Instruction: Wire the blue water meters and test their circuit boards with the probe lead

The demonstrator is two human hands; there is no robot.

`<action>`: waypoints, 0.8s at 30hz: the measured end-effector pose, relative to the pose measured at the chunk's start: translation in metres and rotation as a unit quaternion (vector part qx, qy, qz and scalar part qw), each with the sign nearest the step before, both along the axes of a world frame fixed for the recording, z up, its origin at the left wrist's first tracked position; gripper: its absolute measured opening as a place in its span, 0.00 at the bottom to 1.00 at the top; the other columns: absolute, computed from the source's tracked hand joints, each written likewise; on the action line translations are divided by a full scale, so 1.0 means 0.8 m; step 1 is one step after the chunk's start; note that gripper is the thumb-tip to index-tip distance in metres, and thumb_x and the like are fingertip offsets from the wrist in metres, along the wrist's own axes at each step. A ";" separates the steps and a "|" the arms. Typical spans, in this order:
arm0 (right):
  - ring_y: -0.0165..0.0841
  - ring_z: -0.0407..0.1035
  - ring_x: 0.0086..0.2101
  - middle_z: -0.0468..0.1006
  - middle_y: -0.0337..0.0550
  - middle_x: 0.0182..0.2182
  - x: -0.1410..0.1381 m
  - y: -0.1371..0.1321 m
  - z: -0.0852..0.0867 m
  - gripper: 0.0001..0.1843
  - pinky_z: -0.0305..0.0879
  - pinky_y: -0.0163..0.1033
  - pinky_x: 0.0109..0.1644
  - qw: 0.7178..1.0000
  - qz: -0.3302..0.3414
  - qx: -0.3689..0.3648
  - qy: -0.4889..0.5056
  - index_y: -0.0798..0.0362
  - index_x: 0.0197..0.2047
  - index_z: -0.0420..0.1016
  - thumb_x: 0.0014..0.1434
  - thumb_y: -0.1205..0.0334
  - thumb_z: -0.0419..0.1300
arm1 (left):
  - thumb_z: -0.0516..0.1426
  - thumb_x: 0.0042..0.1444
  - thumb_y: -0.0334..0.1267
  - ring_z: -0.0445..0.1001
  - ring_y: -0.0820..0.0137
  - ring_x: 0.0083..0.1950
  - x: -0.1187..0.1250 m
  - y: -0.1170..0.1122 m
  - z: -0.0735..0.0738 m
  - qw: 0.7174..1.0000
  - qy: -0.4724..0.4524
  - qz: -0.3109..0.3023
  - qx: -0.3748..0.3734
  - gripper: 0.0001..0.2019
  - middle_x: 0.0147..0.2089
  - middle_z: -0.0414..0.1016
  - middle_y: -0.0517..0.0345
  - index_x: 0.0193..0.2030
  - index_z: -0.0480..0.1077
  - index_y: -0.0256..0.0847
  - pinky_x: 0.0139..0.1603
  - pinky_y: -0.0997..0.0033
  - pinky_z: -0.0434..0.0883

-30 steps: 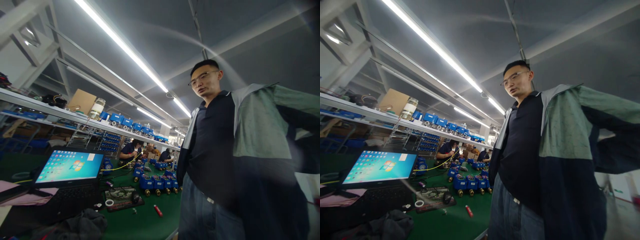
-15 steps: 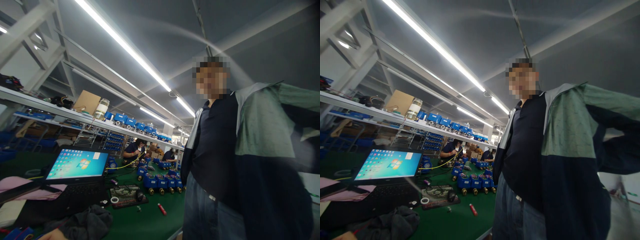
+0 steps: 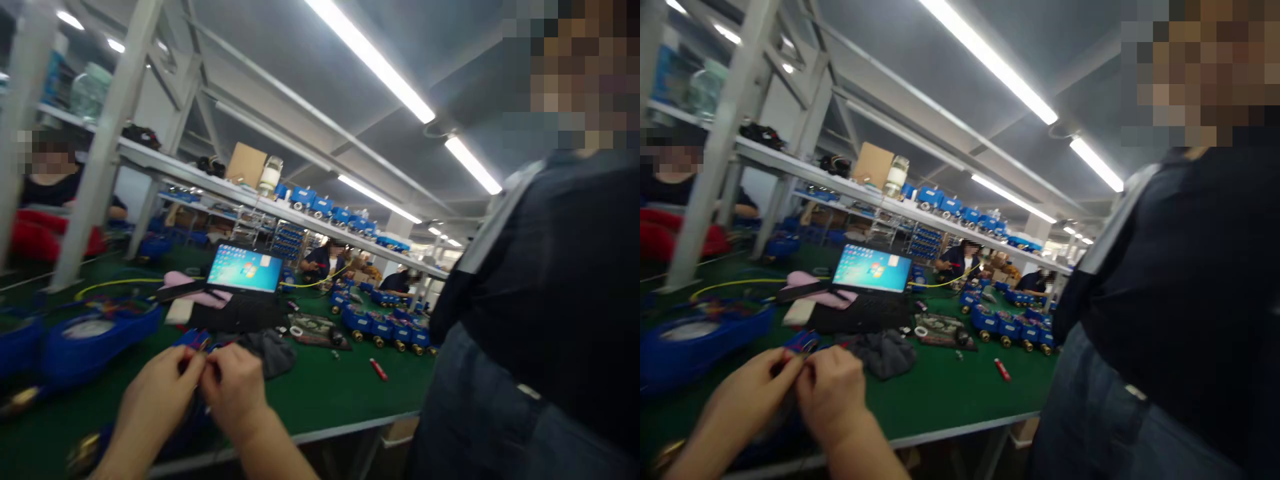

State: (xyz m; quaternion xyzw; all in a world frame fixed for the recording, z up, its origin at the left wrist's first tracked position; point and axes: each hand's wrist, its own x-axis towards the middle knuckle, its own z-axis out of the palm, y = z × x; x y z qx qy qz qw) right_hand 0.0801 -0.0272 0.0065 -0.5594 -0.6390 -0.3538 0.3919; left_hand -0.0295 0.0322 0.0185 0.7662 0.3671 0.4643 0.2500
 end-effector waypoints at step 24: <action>0.29 0.69 0.26 0.75 0.40 0.27 0.050 -0.035 -0.002 0.08 0.66 0.33 0.30 0.846 0.270 -0.086 0.451 0.53 0.33 0.70 0.61 0.60 0.54 | 0.47 0.53 0.45 0.63 0.70 0.28 0.005 -0.015 0.002 0.994 0.044 0.015 -0.100 0.13 0.25 0.65 0.61 0.26 0.64 0.41 0.30 0.71 0.57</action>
